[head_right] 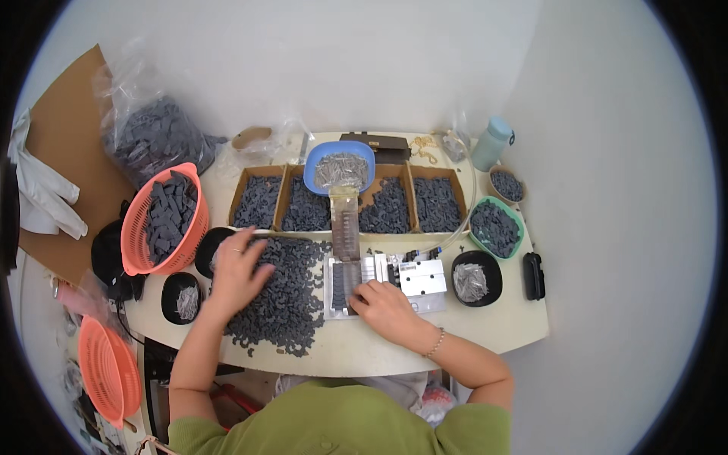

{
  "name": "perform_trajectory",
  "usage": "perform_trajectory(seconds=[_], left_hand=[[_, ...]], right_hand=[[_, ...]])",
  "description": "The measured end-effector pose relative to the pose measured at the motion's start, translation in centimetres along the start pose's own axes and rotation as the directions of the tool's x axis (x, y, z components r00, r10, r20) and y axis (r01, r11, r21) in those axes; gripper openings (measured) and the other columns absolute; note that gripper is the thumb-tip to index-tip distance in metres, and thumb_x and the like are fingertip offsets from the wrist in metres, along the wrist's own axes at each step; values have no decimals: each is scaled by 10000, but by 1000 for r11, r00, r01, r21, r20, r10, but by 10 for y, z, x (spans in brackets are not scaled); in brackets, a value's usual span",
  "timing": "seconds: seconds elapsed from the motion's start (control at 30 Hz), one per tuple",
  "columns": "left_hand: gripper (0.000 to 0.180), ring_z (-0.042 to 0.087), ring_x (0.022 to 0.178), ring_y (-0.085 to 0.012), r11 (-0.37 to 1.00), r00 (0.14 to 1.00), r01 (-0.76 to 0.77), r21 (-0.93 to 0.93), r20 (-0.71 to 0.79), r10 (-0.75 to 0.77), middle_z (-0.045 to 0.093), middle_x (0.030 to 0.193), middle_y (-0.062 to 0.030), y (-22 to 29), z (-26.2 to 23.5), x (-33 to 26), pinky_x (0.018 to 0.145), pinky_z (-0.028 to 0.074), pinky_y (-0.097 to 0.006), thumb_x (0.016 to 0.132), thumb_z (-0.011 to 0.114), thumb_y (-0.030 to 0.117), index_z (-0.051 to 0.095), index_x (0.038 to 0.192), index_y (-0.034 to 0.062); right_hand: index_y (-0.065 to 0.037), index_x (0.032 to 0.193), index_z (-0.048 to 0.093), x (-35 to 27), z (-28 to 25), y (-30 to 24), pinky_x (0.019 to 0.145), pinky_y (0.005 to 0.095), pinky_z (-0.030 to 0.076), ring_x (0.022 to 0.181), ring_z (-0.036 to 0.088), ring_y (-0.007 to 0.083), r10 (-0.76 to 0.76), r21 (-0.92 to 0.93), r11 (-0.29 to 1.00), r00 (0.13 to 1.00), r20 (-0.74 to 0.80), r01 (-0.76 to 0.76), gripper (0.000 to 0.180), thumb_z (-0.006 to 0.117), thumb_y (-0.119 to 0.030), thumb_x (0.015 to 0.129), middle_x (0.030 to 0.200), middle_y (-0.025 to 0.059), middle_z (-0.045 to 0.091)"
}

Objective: The person places small metal pins from a dish into the slots of an assembly jig and aligns plastic pieces into the slots by hand, then presses the jig mechanism to assemble the components.

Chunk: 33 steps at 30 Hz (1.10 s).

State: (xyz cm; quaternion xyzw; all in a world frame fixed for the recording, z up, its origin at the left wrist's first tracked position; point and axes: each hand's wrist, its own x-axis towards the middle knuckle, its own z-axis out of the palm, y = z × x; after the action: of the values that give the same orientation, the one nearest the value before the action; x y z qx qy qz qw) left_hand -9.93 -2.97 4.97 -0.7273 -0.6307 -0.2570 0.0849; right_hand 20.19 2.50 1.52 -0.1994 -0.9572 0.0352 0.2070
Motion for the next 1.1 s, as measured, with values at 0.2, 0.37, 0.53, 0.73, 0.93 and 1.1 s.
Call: perform_trajectory(seconds=[0.2, 0.37, 0.53, 0.73, 0.93, 1.1], left_hand=[[152, 610, 886, -359, 919, 923, 295, 261, 169, -345, 610, 942, -177, -89, -3, -13, 765, 497, -441, 760, 669, 84, 635, 892, 17], [89, 627, 844, -371, 907, 885, 311, 283, 261, -385, 620, 882, -182, -110, 17, -16, 730, 510, -467, 758, 658, 81, 625, 816, 22], [78, 644, 799, -360, 926, 924, 276, 257, 195, -330, 626, 847, -179, -98, 2, -16, 702, 527, -457, 748, 654, 71, 622, 790, 13], [133, 627, 777, -344, 917, 921, 347, 197, 115, -373, 614, 801, -149, -92, -17, -13, 669, 496, -440, 695, 727, 58, 627, 774, 21], [123, 629, 690, -152, 729, 901, 432, -531, 275, -334, 647, 766, -88, -6, 2, 10, 642, 504, -288, 844, 682, 91, 593, 856, 7], [107, 595, 721, -100, 481, 907, 402, -779, 410, -94, 630, 790, -40, 67, 71, 0, 661, 490, -254, 851, 682, 65, 595, 873, 8]], right_hand=[[-60, 894, 682, 73, -22, 74, 806, 408, 481, 897, 578, 304, 132, 247, 964, 984, -117, -99, 144, 614, -56, 768, 890, 116, 615], [-71, 876, 694, 151, -20, 140, 793, 414, 492, 892, 612, 300, 327, 98, 944, 936, -127, -316, 101, 651, -122, 800, 859, 115, 660], [-157, 805, 742, 185, -2, 176, 779, 401, 530, 875, 675, 277, 402, -146, 916, 845, 353, -374, 96, 722, -156, 711, 868, 97, 714], [-149, 793, 729, 186, 7, 189, 731, 407, 514, 821, 667, 267, 266, -164, 961, 911, 314, -224, 80, 687, -180, 733, 817, 70, 707], [-153, 745, 722, 168, 10, 189, 773, 427, 482, 893, 602, 296, 233, -138, 966, 967, 101, -218, 92, 640, -196, 737, 848, 87, 659], [-109, 786, 727, 164, 10, 183, 838, 399, 449, 946, 544, 282, 297, -257, 923, 955, -2, -287, 102, 679, -189, 747, 931, 101, 606]])
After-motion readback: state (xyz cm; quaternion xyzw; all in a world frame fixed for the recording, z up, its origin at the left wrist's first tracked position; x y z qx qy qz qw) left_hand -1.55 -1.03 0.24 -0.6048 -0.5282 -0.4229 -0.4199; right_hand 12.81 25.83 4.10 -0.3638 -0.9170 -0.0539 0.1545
